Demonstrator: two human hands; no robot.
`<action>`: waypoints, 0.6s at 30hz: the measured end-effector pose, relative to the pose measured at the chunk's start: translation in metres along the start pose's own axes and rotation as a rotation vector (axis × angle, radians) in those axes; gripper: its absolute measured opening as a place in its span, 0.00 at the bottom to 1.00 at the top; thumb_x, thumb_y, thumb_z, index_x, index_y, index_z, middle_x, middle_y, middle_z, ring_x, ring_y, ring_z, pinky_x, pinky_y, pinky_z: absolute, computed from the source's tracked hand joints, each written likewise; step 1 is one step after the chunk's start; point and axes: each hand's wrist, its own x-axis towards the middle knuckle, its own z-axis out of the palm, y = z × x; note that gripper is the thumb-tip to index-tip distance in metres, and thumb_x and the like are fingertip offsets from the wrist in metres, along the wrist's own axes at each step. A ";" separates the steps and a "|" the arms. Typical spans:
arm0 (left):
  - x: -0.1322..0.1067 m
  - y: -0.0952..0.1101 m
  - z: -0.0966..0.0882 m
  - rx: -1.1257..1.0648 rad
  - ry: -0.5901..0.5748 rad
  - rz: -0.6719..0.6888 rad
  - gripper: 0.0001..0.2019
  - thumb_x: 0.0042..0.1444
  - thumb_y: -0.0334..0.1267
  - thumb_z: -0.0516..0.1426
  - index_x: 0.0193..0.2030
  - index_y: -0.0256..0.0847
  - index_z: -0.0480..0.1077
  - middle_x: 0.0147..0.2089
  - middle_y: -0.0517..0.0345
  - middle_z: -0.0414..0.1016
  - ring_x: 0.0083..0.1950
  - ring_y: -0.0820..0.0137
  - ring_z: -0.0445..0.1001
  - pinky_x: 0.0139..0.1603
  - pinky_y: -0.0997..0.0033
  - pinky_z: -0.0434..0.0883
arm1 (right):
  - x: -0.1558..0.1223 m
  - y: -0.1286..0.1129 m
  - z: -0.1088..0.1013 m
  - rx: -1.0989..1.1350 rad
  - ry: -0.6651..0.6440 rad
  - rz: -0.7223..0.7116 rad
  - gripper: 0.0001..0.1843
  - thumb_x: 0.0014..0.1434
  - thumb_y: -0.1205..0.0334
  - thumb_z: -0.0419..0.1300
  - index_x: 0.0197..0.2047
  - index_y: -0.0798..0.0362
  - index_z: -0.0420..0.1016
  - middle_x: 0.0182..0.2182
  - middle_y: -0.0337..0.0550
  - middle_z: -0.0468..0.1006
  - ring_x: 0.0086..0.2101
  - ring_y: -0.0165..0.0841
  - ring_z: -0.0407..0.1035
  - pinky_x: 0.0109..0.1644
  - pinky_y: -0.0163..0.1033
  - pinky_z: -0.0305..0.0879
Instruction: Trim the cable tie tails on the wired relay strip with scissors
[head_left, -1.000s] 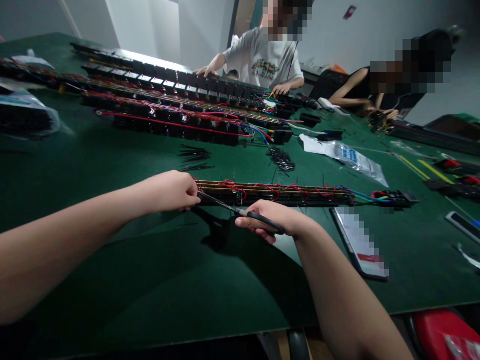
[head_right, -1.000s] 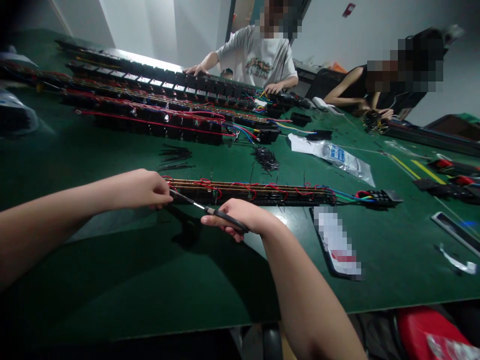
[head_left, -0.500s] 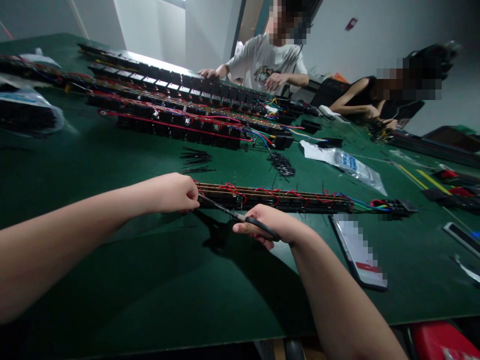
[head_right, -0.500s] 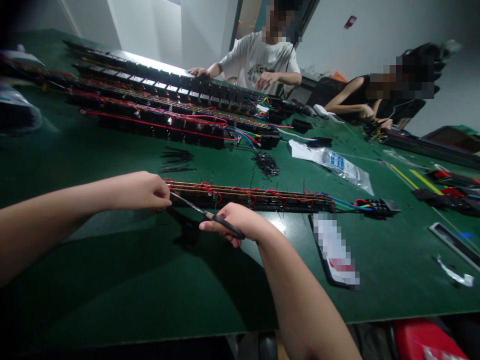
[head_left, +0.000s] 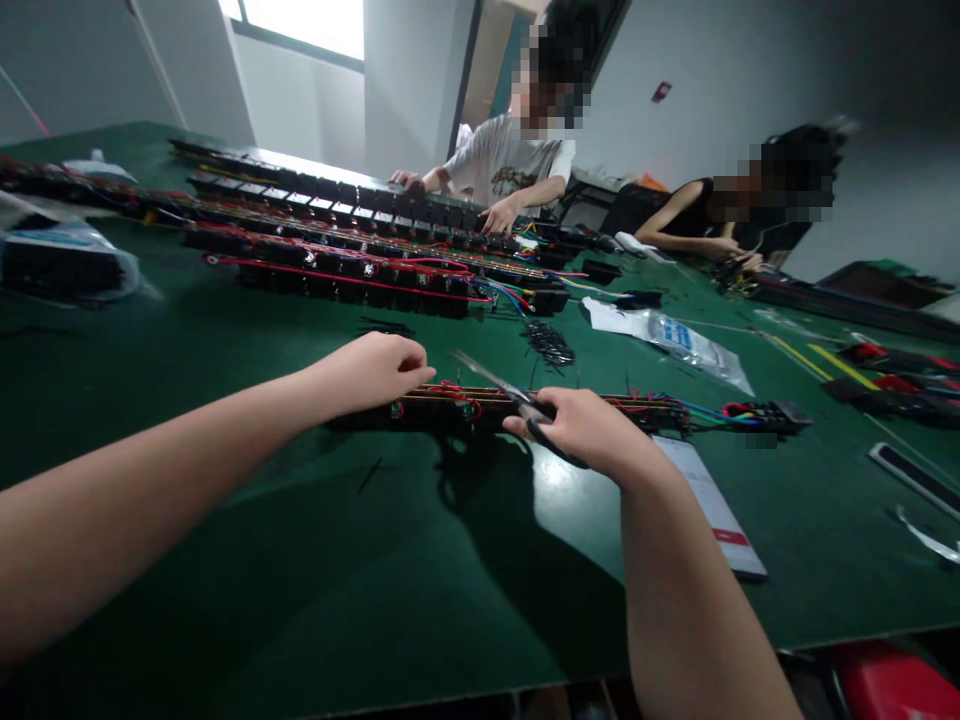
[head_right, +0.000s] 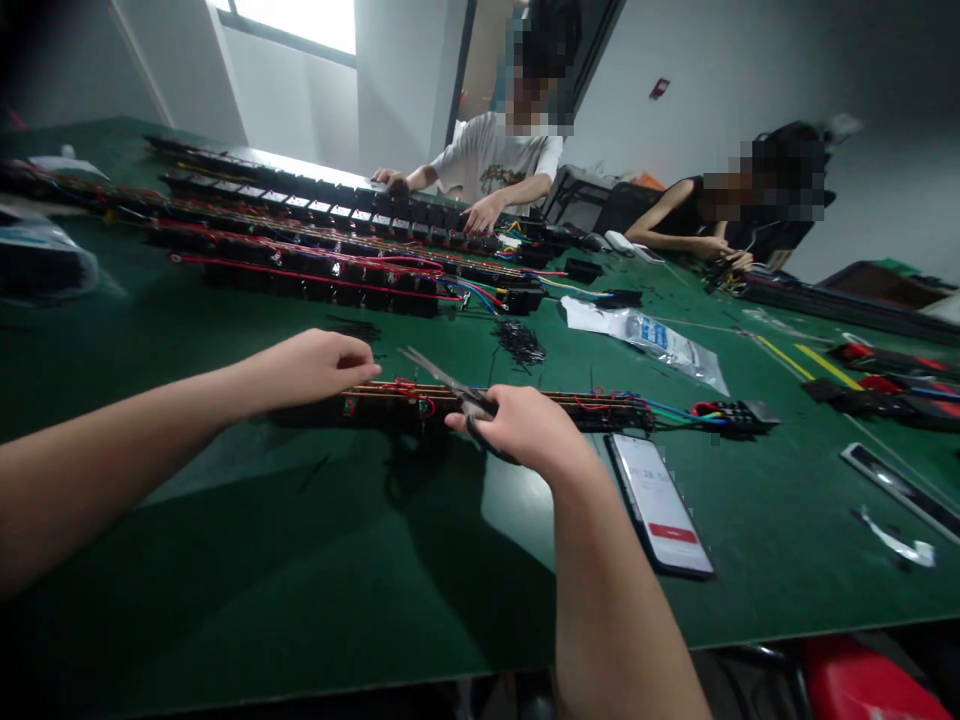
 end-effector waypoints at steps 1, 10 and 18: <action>0.012 0.003 0.002 -0.006 0.043 -0.013 0.18 0.79 0.49 0.54 0.50 0.40 0.82 0.51 0.48 0.86 0.52 0.59 0.83 0.54 0.61 0.76 | -0.001 0.000 0.000 -0.038 -0.041 0.023 0.33 0.59 0.23 0.67 0.35 0.48 0.77 0.35 0.48 0.84 0.34 0.41 0.74 0.36 0.41 0.58; 0.087 0.015 0.035 -0.203 -0.053 0.033 0.20 0.74 0.50 0.65 0.65 0.40 0.78 0.66 0.48 0.80 0.61 0.56 0.82 0.62 0.50 0.84 | -0.010 -0.013 0.003 -0.244 -0.072 0.117 0.36 0.65 0.23 0.64 0.44 0.52 0.85 0.43 0.58 0.89 0.47 0.57 0.84 0.48 0.49 0.71; 0.080 0.009 0.050 -0.327 0.063 0.067 0.20 0.75 0.50 0.65 0.65 0.40 0.77 0.65 0.47 0.80 0.61 0.56 0.82 0.63 0.49 0.84 | -0.022 -0.022 0.000 -0.307 -0.079 0.161 0.36 0.69 0.26 0.62 0.49 0.54 0.87 0.49 0.61 0.90 0.52 0.60 0.85 0.53 0.53 0.76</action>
